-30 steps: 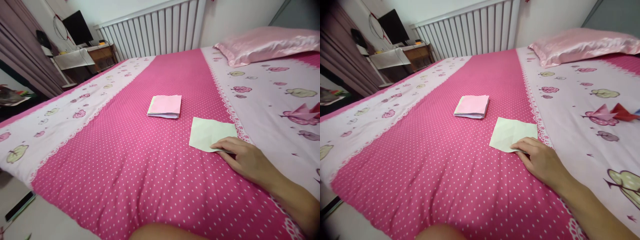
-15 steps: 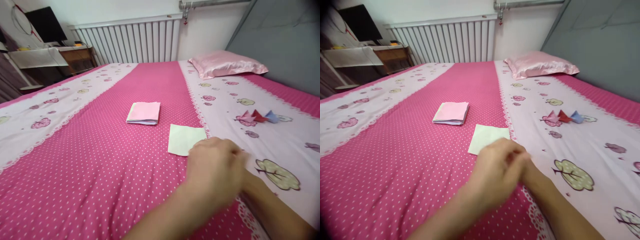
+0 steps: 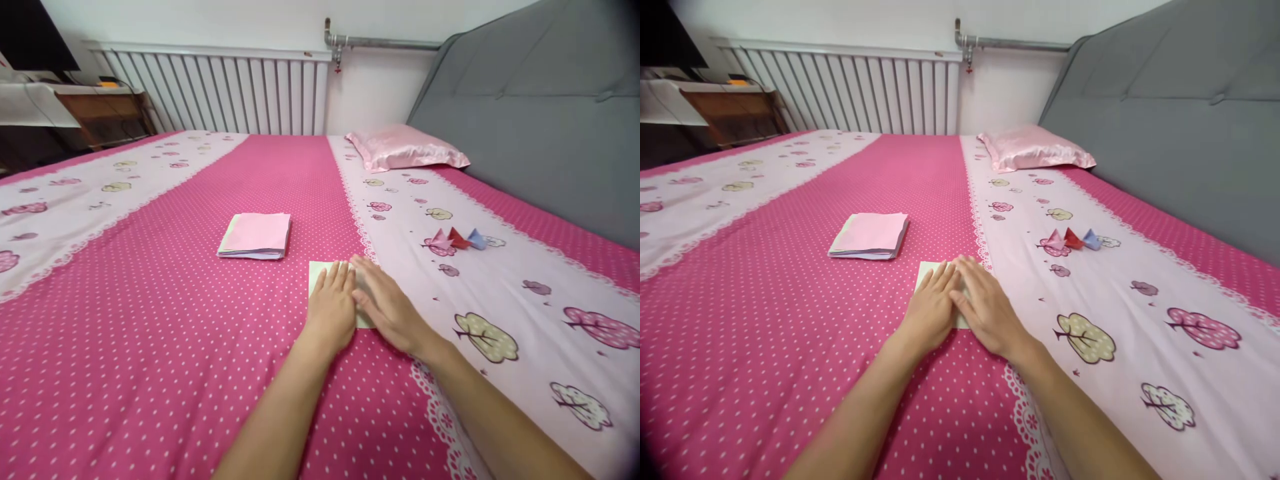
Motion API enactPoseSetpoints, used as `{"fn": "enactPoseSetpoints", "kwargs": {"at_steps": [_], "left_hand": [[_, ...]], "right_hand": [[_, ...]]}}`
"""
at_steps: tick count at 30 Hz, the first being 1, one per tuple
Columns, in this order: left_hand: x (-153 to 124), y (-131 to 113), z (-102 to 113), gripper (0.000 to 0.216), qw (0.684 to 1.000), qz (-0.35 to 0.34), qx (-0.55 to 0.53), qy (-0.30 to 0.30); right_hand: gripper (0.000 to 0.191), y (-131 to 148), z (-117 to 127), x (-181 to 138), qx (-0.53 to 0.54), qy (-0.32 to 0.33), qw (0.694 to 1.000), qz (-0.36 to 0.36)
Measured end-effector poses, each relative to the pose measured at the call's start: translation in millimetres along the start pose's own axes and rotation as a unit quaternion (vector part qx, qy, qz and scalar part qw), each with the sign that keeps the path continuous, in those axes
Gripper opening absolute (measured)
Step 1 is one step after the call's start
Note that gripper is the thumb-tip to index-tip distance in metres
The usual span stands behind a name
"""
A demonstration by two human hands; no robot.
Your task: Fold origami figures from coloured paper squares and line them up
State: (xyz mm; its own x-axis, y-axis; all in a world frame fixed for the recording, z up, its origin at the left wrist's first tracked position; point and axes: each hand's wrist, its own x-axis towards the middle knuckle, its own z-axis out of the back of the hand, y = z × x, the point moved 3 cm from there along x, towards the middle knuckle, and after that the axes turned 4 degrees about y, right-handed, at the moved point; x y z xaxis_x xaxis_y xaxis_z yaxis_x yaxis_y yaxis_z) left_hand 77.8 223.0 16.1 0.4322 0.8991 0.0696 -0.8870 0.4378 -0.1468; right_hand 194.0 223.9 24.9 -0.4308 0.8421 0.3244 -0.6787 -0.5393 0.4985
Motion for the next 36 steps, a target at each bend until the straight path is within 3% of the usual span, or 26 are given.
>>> {"fn": "enactPoseSetpoints", "kwargs": {"at_steps": [4, 7, 14, 22, 26, 29, 34, 36], "left_hand": [[2.3, 7.5, -16.1, 0.054, 0.999, 0.027, -0.006, 0.039], [2.9, 10.6, -23.2, 0.054, 0.998, 0.05, -0.002, 0.044], [3.9, 20.3, -20.5, 0.055, 0.994, 0.108, 0.005, 0.011], [1.4, 40.5, -6.8, 0.055, 0.973, 0.23, 0.01, -0.005], [-7.0, 52.5, 16.3, 0.047, 0.971, 0.24, -0.004, -0.003], [-13.7, 68.0, 29.6, 0.049, 0.968, 0.243, -0.065, -0.011], [-14.1, 79.9, 24.6, 0.066, 0.971, 0.154, -0.18, 0.033], [-12.6, 79.0, 21.9, 0.068, 0.965, 0.128, -0.23, 0.009]], "right_hand": [[0.057, -6.5, -26.2, -1.4, -0.033, 0.126, 0.992, 0.008], [0.059, -14.2, -32.5, -1.3, -0.08, 0.158, 0.984, -0.014], [0.06, -28.1, -32.1, 2.3, -0.167, 0.136, 0.973, -0.079], [0.056, -39.7, -24.5, 1.5, -0.199, 0.065, 0.964, -0.167], [0.044, -51.7, -5.6, 3.2, -0.104, -0.007, 0.979, -0.174], [0.041, -64.6, 11.3, 1.8, 0.011, -0.054, 0.969, -0.241], [0.049, -70.1, 14.9, -1.2, 0.112, -0.003, 0.956, -0.272], [0.056, -68.1, 11.4, -1.8, 0.152, 0.015, 0.954, -0.257]]}}
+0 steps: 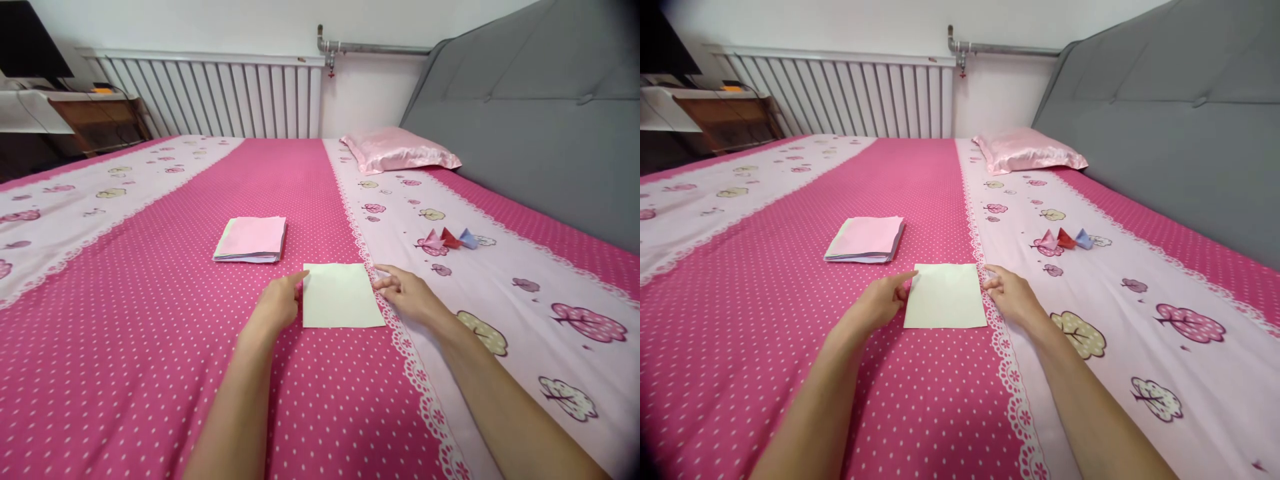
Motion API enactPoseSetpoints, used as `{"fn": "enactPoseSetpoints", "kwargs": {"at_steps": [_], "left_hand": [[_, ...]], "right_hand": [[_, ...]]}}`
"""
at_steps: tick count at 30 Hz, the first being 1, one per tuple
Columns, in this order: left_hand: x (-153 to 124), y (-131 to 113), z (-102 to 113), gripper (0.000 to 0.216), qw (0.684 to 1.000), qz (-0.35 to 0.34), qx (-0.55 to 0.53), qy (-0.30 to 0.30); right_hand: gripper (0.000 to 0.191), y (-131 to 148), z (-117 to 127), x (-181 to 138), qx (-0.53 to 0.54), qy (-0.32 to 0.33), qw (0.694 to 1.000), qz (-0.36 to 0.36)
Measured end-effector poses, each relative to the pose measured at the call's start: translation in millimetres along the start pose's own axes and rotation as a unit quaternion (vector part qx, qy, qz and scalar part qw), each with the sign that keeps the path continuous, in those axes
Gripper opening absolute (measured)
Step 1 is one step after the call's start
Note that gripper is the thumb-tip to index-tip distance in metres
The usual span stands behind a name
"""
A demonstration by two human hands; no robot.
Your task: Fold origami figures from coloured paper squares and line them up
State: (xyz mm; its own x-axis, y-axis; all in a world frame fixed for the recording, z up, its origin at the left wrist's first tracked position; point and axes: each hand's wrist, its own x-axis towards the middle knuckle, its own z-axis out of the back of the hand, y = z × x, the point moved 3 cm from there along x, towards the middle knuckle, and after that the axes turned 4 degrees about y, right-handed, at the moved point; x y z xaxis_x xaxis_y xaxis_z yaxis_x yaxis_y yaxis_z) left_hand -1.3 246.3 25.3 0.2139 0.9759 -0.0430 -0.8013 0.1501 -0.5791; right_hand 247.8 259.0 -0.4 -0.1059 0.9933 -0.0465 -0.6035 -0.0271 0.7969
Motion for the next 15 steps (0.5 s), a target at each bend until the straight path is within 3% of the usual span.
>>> {"fn": "enactPoseSetpoints", "kwargs": {"at_steps": [4, 7, 11, 15], "left_hand": [[2.2, -2.7, -3.2, 0.062, 0.993, -0.048, -0.102, -0.029], [3.9, -1.9, -6.5, 0.056, 0.987, -0.05, -0.155, -0.012], [4.8, -2.9, -12.9, 0.047, 0.963, -0.017, -0.267, 0.039], [3.1, -10.3, -12.3, 0.04, 0.94, 0.039, -0.337, 0.028]], "right_hand": [[0.064, 4.6, -6.9, -2.5, 0.147, 0.078, 0.986, 0.021], [0.064, 11.3, -7.8, -4.8, 0.241, 0.126, 0.962, 0.018], [0.052, 16.1, -7.5, -7.2, 0.318, 0.146, 0.937, -0.013], [0.04, 13.3, -7.9, -7.5, 0.361, 0.138, 0.922, -0.027]]}}
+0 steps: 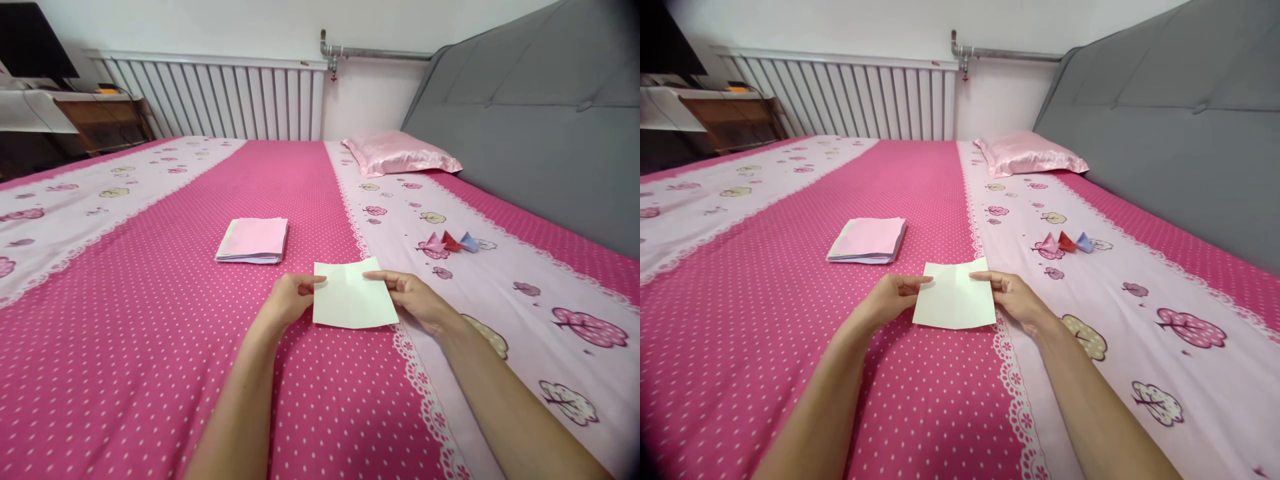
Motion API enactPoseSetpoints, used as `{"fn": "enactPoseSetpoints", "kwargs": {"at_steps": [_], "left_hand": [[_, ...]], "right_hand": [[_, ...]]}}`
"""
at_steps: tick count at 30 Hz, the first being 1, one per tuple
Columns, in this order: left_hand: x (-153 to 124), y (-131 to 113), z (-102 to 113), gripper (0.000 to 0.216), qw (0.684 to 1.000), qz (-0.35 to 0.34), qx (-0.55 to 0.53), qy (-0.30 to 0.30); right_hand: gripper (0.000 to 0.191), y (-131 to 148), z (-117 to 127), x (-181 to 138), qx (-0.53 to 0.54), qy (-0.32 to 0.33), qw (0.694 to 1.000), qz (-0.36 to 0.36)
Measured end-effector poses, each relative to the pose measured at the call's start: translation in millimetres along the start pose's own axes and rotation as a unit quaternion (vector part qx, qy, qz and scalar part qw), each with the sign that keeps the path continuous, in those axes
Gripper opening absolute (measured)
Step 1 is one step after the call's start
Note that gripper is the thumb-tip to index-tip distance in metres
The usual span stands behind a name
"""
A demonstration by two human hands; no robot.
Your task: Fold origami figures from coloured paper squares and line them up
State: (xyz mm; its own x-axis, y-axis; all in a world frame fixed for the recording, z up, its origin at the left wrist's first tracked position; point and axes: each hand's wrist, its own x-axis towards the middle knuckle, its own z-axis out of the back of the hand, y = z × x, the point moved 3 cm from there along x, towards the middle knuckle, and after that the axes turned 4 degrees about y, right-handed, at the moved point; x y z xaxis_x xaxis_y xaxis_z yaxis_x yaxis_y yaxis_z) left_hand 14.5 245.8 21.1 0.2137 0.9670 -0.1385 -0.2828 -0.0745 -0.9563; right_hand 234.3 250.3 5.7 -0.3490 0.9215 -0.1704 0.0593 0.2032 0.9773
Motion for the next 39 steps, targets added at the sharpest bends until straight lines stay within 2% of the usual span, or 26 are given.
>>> {"fn": "enactPoseSetpoints", "kwargs": {"at_steps": [3, 7, 13, 26, 33, 37, 39], "left_hand": [[-3.4, -8.7, -3.7, 0.037, 0.998, 0.003, -0.053, 0.021], [-8.7, -18.2, -6.4, 0.035, 0.991, 0.003, -0.123, 0.056], [-10.8, -24.1, -7.3, 0.035, 0.987, -0.018, -0.152, 0.052], [-9.6, -24.8, -5.8, 0.035, 0.988, -0.051, -0.143, -0.006], [-6.2, -24.5, -2.7, 0.018, 0.991, -0.101, -0.06, -0.069], [-4.0, -21.6, -5.7, 0.032, 0.986, -0.113, -0.047, -0.114], [-4.0, -21.3, -9.7, 0.032, 0.98, -0.111, -0.077, -0.143]], "right_hand": [[0.034, -1.6, 2.2, 0.9, 0.03, -0.009, 0.999, 0.005], [0.036, -0.3, 2.9, 2.5, 0.064, -0.023, 0.997, 0.024], [0.032, 1.9, 0.3, 4.0, 0.07, -0.028, 0.994, 0.075], [0.026, 5.3, -4.2, 3.9, 0.023, -0.079, 0.987, 0.139], [0.022, 6.4, -2.8, 6.1, -0.01, -0.116, 0.978, 0.172], [0.023, 4.6, -9.9, 5.5, 0.009, -0.158, 0.972, 0.174], [0.025, 1.4, -15.7, 4.3, 0.033, -0.177, 0.969, 0.171]]}}
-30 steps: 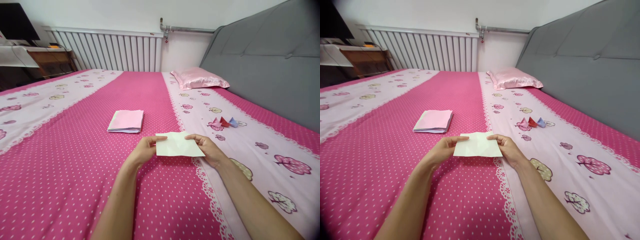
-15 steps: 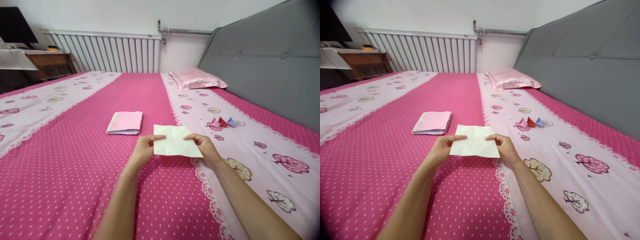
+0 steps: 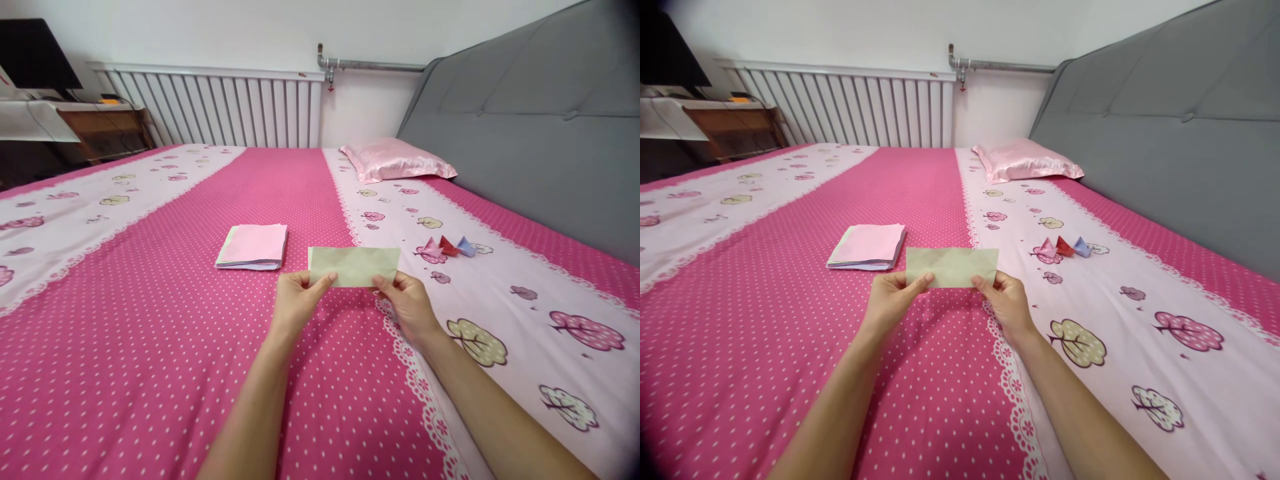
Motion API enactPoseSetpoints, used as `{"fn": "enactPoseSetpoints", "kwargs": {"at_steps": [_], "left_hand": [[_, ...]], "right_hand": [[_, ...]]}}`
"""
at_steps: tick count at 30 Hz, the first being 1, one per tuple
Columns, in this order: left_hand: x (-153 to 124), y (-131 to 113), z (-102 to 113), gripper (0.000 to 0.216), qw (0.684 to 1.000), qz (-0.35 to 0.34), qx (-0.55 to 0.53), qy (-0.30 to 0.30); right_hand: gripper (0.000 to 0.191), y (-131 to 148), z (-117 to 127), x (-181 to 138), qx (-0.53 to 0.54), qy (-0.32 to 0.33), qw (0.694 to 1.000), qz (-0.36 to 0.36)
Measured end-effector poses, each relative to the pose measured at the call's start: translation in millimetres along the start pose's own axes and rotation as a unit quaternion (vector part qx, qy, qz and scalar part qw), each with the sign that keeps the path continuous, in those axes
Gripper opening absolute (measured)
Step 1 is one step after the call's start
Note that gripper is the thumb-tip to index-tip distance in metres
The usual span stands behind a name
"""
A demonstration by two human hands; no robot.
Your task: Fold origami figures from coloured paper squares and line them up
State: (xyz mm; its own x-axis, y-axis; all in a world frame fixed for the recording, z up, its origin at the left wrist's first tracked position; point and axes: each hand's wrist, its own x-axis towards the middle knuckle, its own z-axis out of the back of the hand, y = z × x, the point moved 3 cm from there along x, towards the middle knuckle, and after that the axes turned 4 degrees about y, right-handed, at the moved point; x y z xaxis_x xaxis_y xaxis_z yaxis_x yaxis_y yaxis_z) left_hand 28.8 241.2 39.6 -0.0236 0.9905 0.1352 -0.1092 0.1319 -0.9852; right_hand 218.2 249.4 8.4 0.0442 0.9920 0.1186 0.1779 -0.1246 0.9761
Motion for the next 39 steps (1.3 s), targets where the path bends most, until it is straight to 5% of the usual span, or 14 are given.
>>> {"fn": "enactPoseSetpoints", "kwargs": {"at_steps": [6, 11, 14, 18, 22, 28, 39], "left_hand": [[-6.7, -4.2, -15.9, 0.022, 0.989, -0.003, -0.137, -0.054], [-10.9, -8.6, -17.7, 0.078, 0.983, -0.012, -0.162, -0.086], [-10.9, -6.4, -18.4, 0.086, 0.971, 0.027, -0.217, -0.101], [-12.5, -4.9, -31.3, 0.053, 0.916, 0.102, -0.383, -0.061], [-20.7, -10.7, -49.7, 0.032, 0.873, 0.106, -0.475, -0.021], [-28.0, -8.5, -60.1, 0.016, 0.864, 0.133, -0.483, -0.045], [-15.8, -6.1, -43.6, 0.022, 0.843, 0.146, -0.515, -0.055]], "right_hand": [[0.031, -2.7, -15.0, -13.2, 0.035, -0.049, 0.998, 0.012], [0.039, 3.2, -19.8, -19.4, 0.031, -0.087, 0.995, 0.037], [0.052, 5.0, -18.7, -20.5, 0.047, -0.114, 0.992, 0.027], [0.046, 5.3, -20.8, -21.0, 0.053, -0.106, 0.993, 0.016], [0.028, 2.3, -28.7, -26.7, 0.068, -0.077, 0.995, -0.006], [0.021, 1.0, -42.3, -36.4, 0.101, -0.001, 0.994, -0.036], [0.028, 1.0, -43.5, -35.3, 0.029, 0.043, 0.997, -0.061]]}}
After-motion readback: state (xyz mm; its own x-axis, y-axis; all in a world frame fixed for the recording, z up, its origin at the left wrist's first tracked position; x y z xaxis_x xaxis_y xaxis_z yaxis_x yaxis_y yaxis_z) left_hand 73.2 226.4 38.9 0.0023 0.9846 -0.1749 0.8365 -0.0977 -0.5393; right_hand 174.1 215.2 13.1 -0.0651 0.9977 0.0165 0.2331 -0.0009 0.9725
